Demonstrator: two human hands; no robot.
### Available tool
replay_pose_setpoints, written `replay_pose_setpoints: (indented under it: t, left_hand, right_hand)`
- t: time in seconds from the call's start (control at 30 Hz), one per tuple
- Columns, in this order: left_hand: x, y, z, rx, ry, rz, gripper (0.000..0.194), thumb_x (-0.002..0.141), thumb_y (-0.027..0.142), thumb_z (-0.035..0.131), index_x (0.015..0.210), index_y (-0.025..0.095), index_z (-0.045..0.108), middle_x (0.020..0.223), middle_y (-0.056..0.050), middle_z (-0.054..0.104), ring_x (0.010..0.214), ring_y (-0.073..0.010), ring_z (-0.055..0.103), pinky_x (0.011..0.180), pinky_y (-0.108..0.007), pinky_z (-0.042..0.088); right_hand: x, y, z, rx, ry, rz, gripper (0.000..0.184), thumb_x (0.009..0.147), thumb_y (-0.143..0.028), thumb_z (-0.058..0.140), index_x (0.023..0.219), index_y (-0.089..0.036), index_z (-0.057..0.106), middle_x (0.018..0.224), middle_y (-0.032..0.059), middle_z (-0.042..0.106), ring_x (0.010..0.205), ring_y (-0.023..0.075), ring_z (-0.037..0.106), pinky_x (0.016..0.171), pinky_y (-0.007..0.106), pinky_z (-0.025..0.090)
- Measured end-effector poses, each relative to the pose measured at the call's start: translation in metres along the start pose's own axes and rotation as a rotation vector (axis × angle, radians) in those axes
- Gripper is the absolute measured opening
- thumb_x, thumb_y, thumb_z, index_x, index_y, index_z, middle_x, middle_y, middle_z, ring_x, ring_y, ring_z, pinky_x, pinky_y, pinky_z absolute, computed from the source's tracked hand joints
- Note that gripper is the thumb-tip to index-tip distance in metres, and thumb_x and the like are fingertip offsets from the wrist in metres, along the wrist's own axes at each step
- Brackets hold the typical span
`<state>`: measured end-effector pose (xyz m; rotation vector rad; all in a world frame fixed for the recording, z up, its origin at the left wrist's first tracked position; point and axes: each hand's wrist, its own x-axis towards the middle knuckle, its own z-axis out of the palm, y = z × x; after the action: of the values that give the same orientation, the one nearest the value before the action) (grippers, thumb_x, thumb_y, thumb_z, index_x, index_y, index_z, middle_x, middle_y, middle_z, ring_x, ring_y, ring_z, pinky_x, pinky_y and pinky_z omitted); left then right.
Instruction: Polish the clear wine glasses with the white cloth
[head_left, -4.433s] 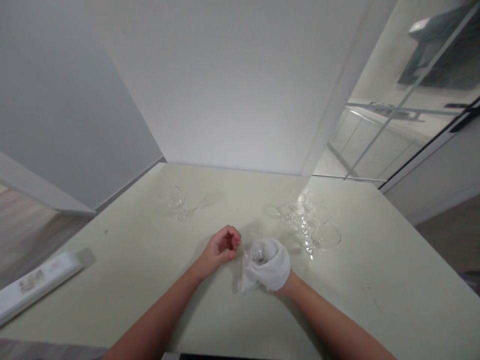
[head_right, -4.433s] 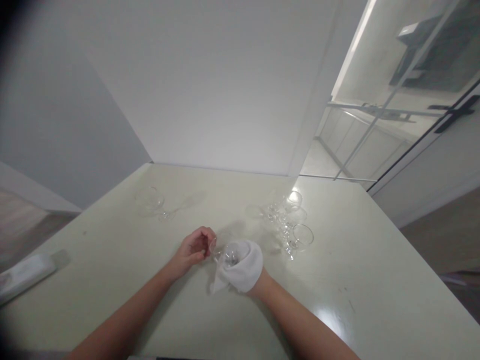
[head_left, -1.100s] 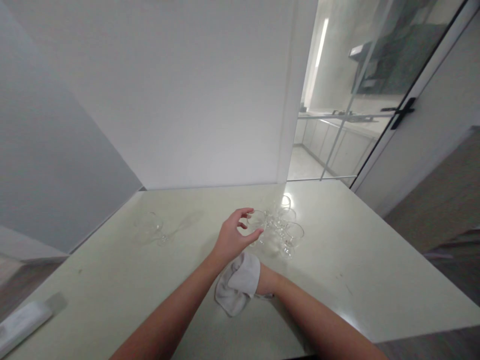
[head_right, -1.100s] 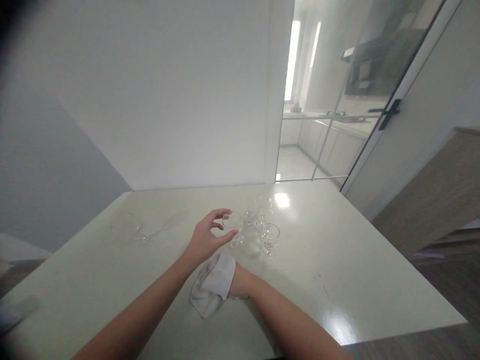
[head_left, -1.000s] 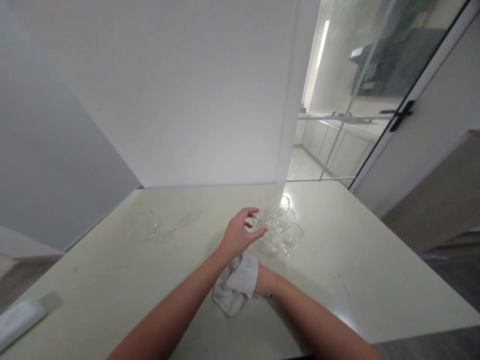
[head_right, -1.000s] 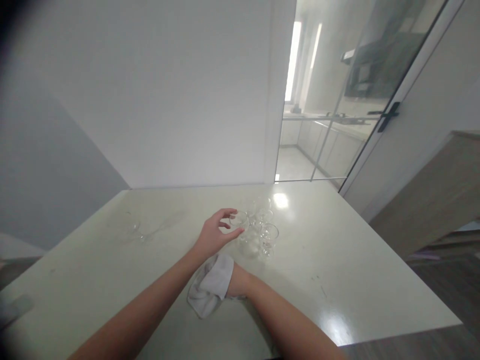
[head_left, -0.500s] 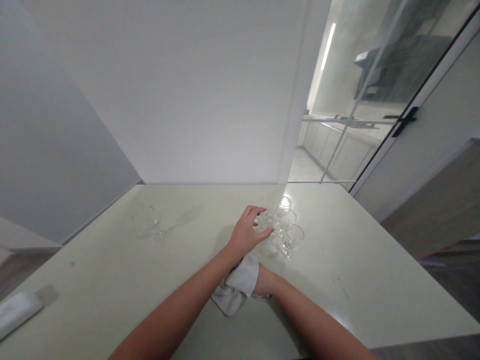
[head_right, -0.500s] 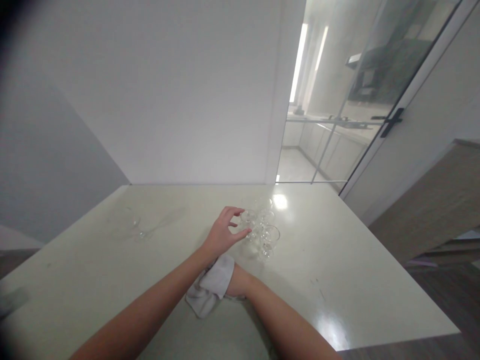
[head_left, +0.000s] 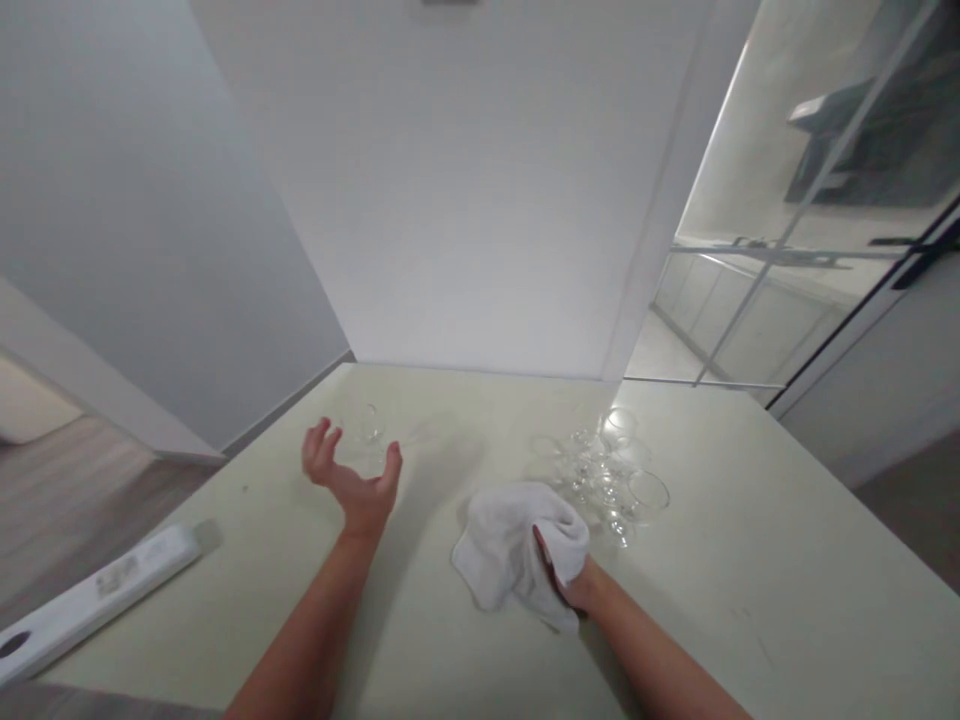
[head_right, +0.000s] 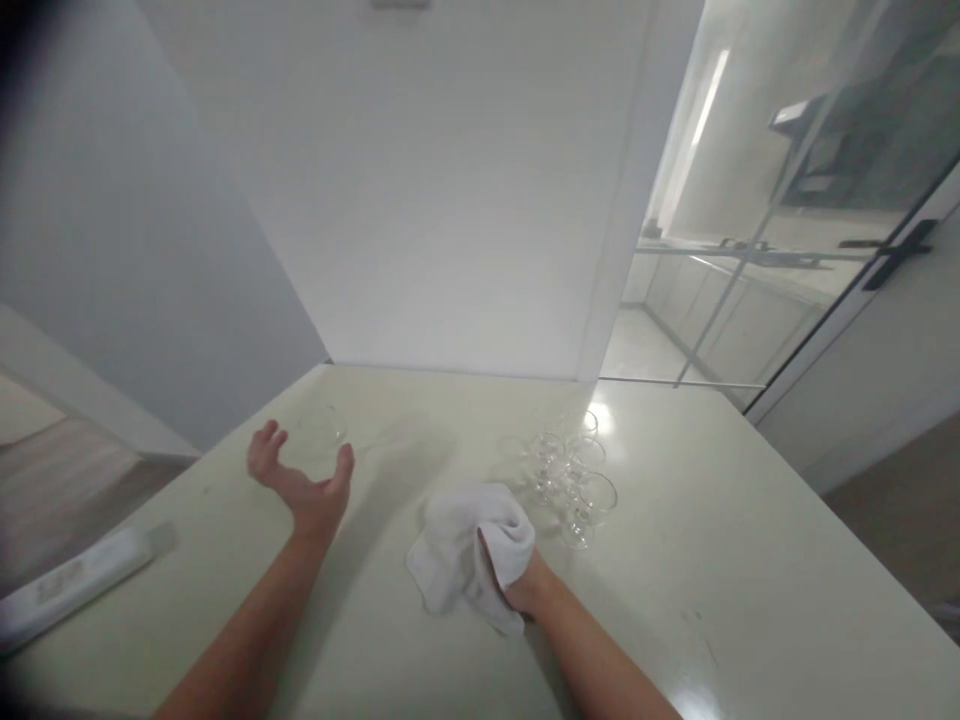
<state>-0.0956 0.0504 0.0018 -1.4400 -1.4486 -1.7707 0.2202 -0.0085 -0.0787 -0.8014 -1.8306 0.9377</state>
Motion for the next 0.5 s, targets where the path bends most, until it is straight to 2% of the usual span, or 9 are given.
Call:
replay_pose_setpoints:
  t: [0.07,0.13,0.2,0.27,0.33,0.4,0.47,0.5]
  left_hand:
    - [0.003,-0.014,0.003,0.003,0.041,-0.165,0.085,0.067,0.039,0.078,0.134,0.015,0.031,0.143,-0.018,0.034,0.140,-0.0317,0.030,0.120,-0.053,0.015]
    - [0.004,-0.023,0.010,-0.023,0.035,-0.298,0.093,0.065,0.041,0.080,0.137,0.015,0.028,0.145,-0.018,0.032,0.140,-0.0301,0.030,0.121,-0.049,0.014]
    - [0.001,-0.030,0.018,-0.074,-0.028,-0.422,0.098,0.060,0.042,0.084,0.137,0.017,0.028,0.144,-0.017,0.034,0.139,-0.0296,0.033,0.120,-0.048,0.019]
    - [-0.004,-0.036,0.024,-0.156,-0.129,-0.565,0.094,0.058,0.040,0.085,0.133,0.019,0.032,0.138,-0.017,0.043,0.134,-0.0289,0.043,0.115,-0.048,0.030]
    - [-0.008,-0.038,0.029,-0.254,-0.219,-0.706,0.080,0.063,0.039,0.082,0.127,0.021,0.037,0.124,-0.014,0.056,0.121,-0.0265,0.056,0.104,-0.046,0.043]
    - [-0.010,-0.036,0.030,-0.342,-0.256,-0.789,0.068,0.067,0.039,0.079,0.121,0.022,0.042,0.108,-0.009,0.063,0.101,-0.0218,0.066,0.088,-0.038,0.052]
    - [-0.008,-0.027,0.029,-0.429,-0.249,-0.811,0.065,0.068,0.040,0.078,0.120,0.022,0.044,0.095,-0.004,0.064,0.079,-0.0155,0.068,0.071,-0.028,0.053]
    - [-0.006,-0.021,0.028,-0.489,-0.251,-0.824,0.065,0.069,0.042,0.078,0.120,0.023,0.044,0.089,-0.001,0.063,0.068,-0.0122,0.065,0.063,-0.024,0.051]
  right_hand:
    - [0.006,-0.007,0.002,0.033,0.024,0.042,0.042,0.084,-0.051,0.064,0.114,-0.022,0.071,0.110,0.0138,0.073,0.110,0.0317,0.066,0.106,0.053,0.045]
    - [0.015,-0.022,0.007,0.128,0.068,0.114,0.039,0.086,-0.045,0.065,0.118,-0.023,0.067,0.115,0.0122,0.071,0.108,0.0284,0.067,0.103,0.052,0.048]
    - [0.022,-0.034,0.010,0.202,0.030,0.133,0.039,0.082,-0.046,0.071,0.114,-0.024,0.069,0.111,0.0108,0.072,0.107,0.0285,0.067,0.100,0.051,0.050]
    - [0.025,-0.037,0.011,0.267,0.008,0.151,0.048,0.074,-0.048,0.077,0.116,-0.026,0.068,0.110,0.0103,0.072,0.107,0.0295,0.067,0.099,0.051,0.051]
    - [0.022,-0.032,0.009,0.317,0.025,0.184,0.063,0.065,-0.051,0.083,0.121,-0.027,0.066,0.113,0.0099,0.071,0.109,0.0310,0.066,0.100,0.052,0.051]
    - [0.016,-0.024,0.006,0.337,0.050,0.209,0.069,0.058,-0.056,0.086,0.118,-0.028,0.067,0.113,0.0087,0.072,0.114,0.0331,0.063,0.103,0.052,0.049]
    - [0.011,-0.021,0.004,0.336,0.065,0.226,0.061,0.062,-0.060,0.082,0.113,-0.028,0.070,0.114,0.0090,0.072,0.120,0.0344,0.060,0.107,0.052,0.046]
    - [0.010,-0.022,0.004,0.348,0.074,0.239,0.059,0.070,-0.060,0.076,0.117,-0.027,0.069,0.117,0.0113,0.071,0.121,0.0343,0.059,0.107,0.052,0.045]
